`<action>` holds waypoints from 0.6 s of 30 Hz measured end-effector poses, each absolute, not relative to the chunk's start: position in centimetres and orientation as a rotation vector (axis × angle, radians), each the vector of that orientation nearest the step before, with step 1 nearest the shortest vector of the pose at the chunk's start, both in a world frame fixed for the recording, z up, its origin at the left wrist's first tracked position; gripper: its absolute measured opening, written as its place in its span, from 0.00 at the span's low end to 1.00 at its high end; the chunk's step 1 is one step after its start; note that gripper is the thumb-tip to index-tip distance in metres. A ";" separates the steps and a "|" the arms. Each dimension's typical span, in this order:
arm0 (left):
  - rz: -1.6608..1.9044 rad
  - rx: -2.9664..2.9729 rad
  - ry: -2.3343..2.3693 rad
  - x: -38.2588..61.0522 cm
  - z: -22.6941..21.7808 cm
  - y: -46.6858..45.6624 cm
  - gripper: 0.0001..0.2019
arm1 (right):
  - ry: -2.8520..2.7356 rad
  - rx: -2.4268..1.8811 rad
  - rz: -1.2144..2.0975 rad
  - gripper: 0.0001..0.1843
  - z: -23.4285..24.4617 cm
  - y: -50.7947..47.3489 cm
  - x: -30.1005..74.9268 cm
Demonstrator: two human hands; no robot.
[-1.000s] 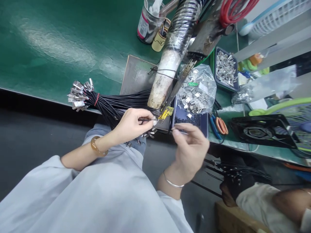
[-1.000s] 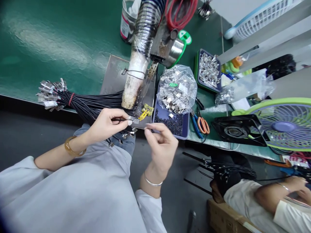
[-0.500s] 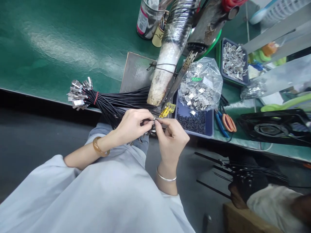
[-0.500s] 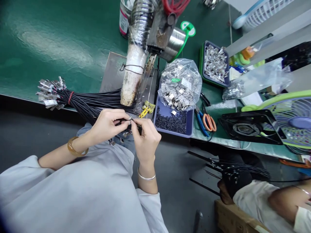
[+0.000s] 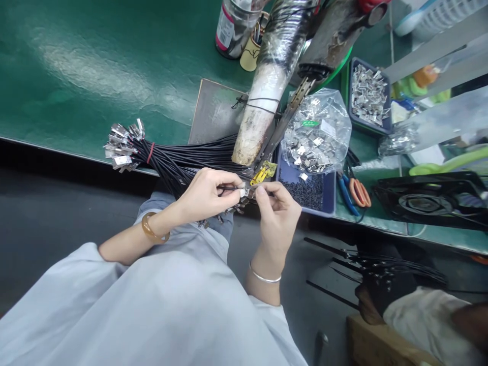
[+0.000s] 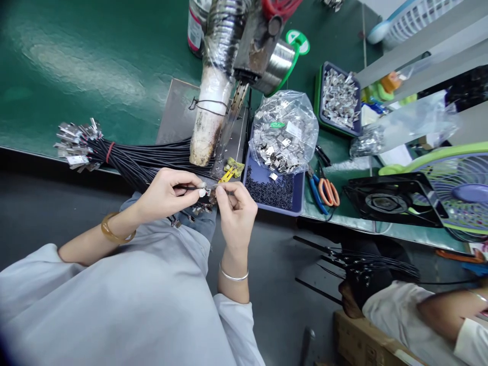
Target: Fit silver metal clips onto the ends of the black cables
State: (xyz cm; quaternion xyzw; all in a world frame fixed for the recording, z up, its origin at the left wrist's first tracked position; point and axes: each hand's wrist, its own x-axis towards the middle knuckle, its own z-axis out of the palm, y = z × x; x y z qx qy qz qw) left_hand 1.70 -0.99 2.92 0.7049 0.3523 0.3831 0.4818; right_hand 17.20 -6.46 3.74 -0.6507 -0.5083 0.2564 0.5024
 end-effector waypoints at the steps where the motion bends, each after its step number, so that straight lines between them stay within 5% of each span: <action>1: 0.934 1.719 0.856 1.7 2.9 -1.0 0.08 | -1.257 -1.573 0.624 0.10 3.8 -6.5 17.2; 18: 0.918 1.737 0.839 1.6 2.9 -0.9 0.08 | -1.316 -1.601 0.587 0.11 3.9 -6.9 17.1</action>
